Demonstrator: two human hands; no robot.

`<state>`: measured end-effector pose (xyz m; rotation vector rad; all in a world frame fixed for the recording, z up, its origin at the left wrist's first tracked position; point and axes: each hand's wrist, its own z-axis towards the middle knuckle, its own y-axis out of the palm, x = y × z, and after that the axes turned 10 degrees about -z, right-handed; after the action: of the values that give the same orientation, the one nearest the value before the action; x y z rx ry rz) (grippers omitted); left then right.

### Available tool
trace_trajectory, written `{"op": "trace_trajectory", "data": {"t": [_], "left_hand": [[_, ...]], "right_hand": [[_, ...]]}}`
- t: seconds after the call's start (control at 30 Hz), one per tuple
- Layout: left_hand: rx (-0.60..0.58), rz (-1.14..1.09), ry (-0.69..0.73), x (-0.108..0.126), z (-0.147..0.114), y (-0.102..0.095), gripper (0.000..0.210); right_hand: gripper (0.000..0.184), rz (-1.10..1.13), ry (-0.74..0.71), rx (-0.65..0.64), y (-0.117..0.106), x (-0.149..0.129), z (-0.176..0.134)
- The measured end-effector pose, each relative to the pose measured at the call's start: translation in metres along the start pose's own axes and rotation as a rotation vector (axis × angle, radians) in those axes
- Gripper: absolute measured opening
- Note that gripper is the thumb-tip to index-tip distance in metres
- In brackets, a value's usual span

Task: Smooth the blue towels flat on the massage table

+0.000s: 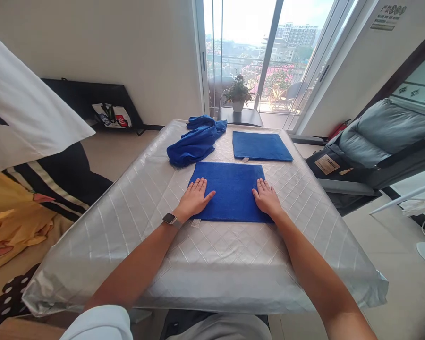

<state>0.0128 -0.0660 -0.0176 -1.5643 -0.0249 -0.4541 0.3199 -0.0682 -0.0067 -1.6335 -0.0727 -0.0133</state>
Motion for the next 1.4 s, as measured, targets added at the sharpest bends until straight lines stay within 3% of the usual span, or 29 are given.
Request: {"op": "trace_trajectory", "data": {"t": [0.57, 0.8, 1.03, 1.4], "left_hand": [[0.009, -0.047, -0.020, 0.000, 0.001, 0.000, 0.087], [0.006, -0.045, -0.012, 0.003, -0.001, -0.003, 0.086], [0.001, -0.048, -0.003, 0.002, 0.001, 0.000, 0.087], [0.004, 0.013, -0.009, 0.001, -0.001, -0.002, 0.085]], "right_hand": [[0.064, 0.026, 0.022, 0.046, 0.001, -0.001, -0.002], [0.062, -0.132, -0.002, 0.260, -0.012, -0.013, -0.022], [0.066, -0.084, -0.034, 0.046, 0.002, -0.008, -0.056], [0.066, -0.004, -0.016, 0.006, 0.004, -0.009, -0.063]]}}
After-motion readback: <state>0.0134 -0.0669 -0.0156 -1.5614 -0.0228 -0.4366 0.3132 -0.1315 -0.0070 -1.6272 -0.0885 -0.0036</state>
